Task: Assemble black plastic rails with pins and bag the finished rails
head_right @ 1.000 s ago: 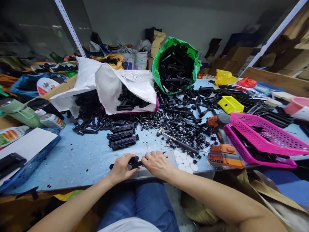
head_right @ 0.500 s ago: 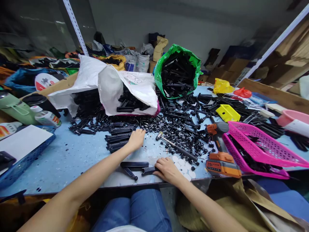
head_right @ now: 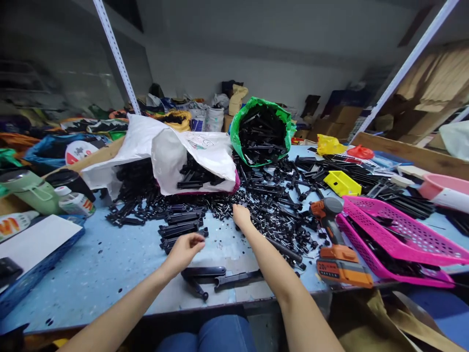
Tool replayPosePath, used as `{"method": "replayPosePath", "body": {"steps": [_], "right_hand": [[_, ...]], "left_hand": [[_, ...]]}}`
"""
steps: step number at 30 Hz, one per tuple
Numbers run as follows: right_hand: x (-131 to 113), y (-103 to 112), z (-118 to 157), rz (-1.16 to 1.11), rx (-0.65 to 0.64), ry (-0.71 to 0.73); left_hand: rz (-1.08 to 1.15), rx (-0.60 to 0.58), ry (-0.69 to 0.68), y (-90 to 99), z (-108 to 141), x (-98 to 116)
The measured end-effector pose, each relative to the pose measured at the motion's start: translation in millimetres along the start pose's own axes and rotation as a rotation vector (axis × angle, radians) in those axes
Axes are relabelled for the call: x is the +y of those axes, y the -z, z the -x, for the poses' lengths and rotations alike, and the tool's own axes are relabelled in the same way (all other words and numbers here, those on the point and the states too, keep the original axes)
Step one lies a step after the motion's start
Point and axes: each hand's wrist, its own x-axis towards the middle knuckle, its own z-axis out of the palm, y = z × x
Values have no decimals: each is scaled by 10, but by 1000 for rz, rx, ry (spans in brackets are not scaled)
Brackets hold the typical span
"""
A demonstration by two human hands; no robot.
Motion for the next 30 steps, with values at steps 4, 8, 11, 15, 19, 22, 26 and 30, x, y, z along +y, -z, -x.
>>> {"method": "replayPosePath", "body": {"steps": [4,8,11,15,19,22,26,30], "right_hand": [[2,11,51,-45,6,24],[71,106,318,-142,52,58],[48,105,607,-234,50,71],[-17,7,1002,-332,19,130],[-22,-20,1248,-499,13,119],[-32,48,1340,-725,22,135],[-106,168,1402,-890,-110,156],[-186,270,1421,-880,-247,155]], "left_hand": [[636,47,360,239,401,-280],[849,50,476,245,580,-398],[917,29,525,178,606,-413],[938,18,557,130,603,-432],[892,43,529,150,617,-456],[816,34,487,188,627,-452],[582,43,404,190,604,-425],[498,47,392,118,561,-437]]}}
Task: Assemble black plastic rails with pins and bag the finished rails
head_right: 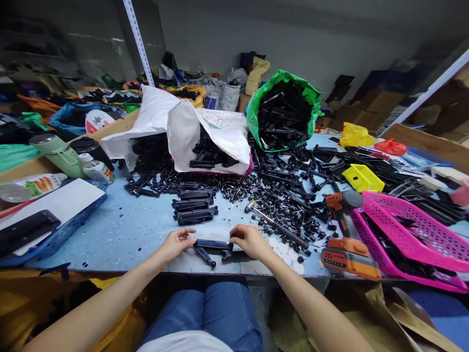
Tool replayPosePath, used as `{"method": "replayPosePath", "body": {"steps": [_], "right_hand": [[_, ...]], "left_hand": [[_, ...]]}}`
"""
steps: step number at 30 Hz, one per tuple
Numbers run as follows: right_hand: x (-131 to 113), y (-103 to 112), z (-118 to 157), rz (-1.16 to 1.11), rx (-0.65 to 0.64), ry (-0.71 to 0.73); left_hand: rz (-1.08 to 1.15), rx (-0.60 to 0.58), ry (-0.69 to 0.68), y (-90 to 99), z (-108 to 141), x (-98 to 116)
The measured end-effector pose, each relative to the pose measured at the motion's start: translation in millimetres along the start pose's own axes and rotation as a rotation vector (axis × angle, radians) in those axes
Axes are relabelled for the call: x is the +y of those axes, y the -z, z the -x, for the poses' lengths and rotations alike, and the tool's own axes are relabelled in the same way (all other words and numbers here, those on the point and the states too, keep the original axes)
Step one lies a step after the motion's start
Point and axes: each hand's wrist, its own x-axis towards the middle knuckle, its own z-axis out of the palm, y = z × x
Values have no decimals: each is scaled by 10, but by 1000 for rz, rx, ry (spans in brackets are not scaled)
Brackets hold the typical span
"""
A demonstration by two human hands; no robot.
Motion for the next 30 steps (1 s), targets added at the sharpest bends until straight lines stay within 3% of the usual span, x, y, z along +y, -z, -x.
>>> {"method": "replayPosePath", "body": {"steps": [6,10,13,15,18,21,25,30], "right_hand": [[-178,31,22,360,-53,77],[-268,43,53,512,-176,181],[-269,57,68,604,-177,169],[-252,59,64,663,-151,155],[-239,17,27,756,-196,188],[-227,-83,-25,846,-243,228],[-60,-193,28,840,-188,224],[394,-190,250,660,21,575]], "left_hand": [[-62,-96,138,20,-67,-18],[-134,-118,84,56,-115,-57],[-219,-122,34,54,-125,-114],[-366,-54,-112,21,-94,-130],[-702,65,-540,-108,12,-100],[-994,-70,-877,-327,118,-30],[-1179,-243,-914,-566,151,24],[-1329,-297,-1013,-540,67,-50]]}}
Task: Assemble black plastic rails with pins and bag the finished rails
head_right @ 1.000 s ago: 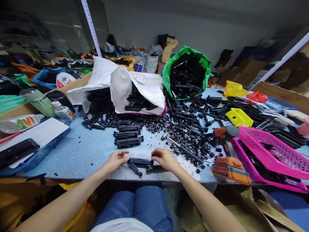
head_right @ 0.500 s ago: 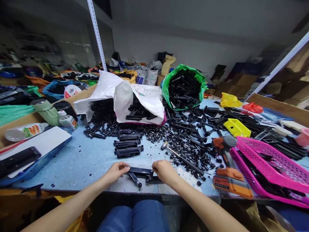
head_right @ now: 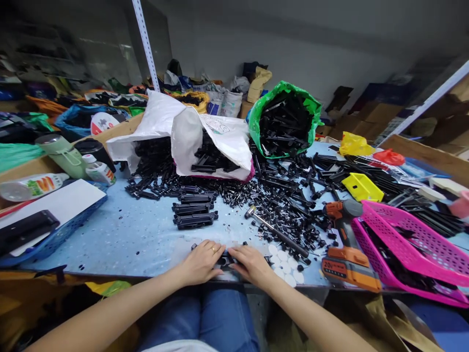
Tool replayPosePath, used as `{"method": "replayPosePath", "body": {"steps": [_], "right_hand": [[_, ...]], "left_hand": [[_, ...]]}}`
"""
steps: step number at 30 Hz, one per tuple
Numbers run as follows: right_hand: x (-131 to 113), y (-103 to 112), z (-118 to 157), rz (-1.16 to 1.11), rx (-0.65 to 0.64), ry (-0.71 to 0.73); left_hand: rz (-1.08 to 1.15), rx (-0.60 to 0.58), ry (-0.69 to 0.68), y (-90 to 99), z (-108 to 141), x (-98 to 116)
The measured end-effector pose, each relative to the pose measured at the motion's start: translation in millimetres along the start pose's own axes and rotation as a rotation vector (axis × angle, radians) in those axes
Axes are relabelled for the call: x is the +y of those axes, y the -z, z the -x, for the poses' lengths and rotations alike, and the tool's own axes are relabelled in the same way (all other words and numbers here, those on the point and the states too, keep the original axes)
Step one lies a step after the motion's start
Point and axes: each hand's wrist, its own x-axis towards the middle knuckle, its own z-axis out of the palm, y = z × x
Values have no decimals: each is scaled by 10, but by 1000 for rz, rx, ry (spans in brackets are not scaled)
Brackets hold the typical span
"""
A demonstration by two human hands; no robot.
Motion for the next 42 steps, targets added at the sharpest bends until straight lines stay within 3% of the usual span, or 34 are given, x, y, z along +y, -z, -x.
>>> {"method": "replayPosePath", "body": {"steps": [3,8,12,16,19,21,23,27,30,33,37,39,42], "right_hand": [[120,-78,150,143,73,-38],[219,-68,171,270,114,-90],[134,76,79,83,37,-40],[-94,303,-24,6,-54,-30],[-348,539,-54,-171,-6,54],[-535,690,-69,-400,60,204],[-709,778,-96,-611,119,310],[-946,637,-159,-853,241,228],[-985,355,-172,-974,253,283],[-861,140,-216,-837,204,232],[-546,93,-418,-338,-21,-41],[-426,146,-520,-118,-152,-101],[-370,283,-550,22,-216,-35]], "left_hand": [[-85,-32,-46,-33,9,-91],[-50,-84,49,88,-89,-206],[83,-55,117,191,-65,-293],[127,38,184,289,110,-307],[279,114,68,541,306,-179],[482,176,-78,762,445,-25],[624,248,-125,938,570,143],[705,372,9,1000,744,355],[675,347,28,916,797,336],[523,196,70,836,759,154],[195,-25,380,661,609,-222],[71,-67,471,562,551,-374],[73,-30,374,514,562,-479]]}}
